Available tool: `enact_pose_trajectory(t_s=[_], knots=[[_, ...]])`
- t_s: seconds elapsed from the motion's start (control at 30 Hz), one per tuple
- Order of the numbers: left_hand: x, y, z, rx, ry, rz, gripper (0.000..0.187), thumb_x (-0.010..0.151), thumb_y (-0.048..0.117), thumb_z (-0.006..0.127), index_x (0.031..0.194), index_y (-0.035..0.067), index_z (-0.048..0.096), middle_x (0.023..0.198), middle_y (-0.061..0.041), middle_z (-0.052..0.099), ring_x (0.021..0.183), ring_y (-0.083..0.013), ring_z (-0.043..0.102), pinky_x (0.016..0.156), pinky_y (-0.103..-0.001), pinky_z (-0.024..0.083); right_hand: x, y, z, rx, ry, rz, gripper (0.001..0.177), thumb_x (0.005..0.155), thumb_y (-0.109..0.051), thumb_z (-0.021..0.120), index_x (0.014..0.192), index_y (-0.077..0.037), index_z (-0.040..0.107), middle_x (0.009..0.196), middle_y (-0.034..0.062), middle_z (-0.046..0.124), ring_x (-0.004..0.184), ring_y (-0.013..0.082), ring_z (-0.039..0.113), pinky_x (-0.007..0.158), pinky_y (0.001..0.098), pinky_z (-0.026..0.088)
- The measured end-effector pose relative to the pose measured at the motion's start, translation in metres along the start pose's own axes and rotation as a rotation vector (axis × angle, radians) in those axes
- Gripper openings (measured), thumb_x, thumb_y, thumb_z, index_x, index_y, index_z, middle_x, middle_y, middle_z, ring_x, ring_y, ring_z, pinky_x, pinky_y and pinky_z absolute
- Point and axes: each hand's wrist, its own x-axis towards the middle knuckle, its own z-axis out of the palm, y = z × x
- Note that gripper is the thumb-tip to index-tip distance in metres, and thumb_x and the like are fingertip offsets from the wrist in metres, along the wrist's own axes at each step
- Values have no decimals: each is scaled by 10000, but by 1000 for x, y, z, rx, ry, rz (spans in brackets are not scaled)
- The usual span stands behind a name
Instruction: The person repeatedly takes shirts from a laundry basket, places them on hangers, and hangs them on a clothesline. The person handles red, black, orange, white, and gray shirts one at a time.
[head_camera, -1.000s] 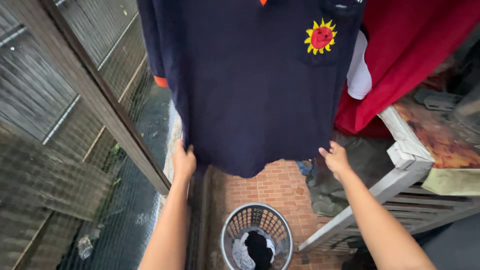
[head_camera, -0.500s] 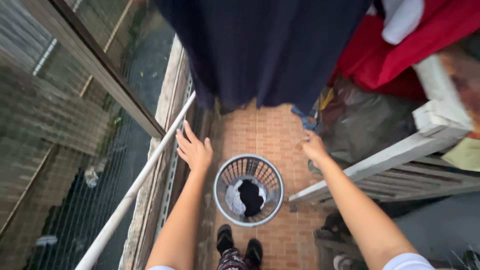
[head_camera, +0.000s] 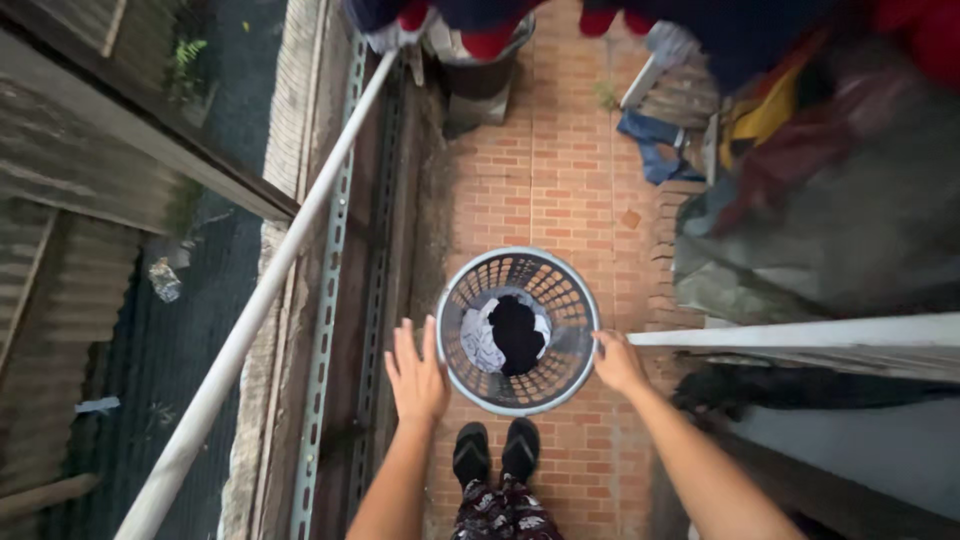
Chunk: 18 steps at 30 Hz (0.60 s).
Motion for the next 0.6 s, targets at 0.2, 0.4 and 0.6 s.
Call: enact_pose_trajectory(t_s=[0.2,0.4,0.6], knots=[[-3,-32,99,-64,-121,128,813,887,125,613,1605,218,242,1668,-117,234,1539,-322,212,1211,-544,191,-9,8,73,-41,-66,-52,362,848,-89,648,1206,-104,700,1211,189,646,1124,408,613,971,465,494],[7,-59,192,-137,-188,178,813,844,110,602,1587,177,278,1656,-104,259,1539,-313,213,1232,-531,166,13,23,165,-128,-150,-91,342,879,-114,623,1205,-151,718,1213,147,654,1190,359,594,1042,453,480],[30,-75,262,-40,-96,302,695,928,152,552,1581,164,316,1646,-103,301,1538,-297,228,1224,-563,147,40,42,250,-139,-278,32,359,882,-134,620,1235,-150,685,1303,80,625,1243,331,551,1041,475,455]])
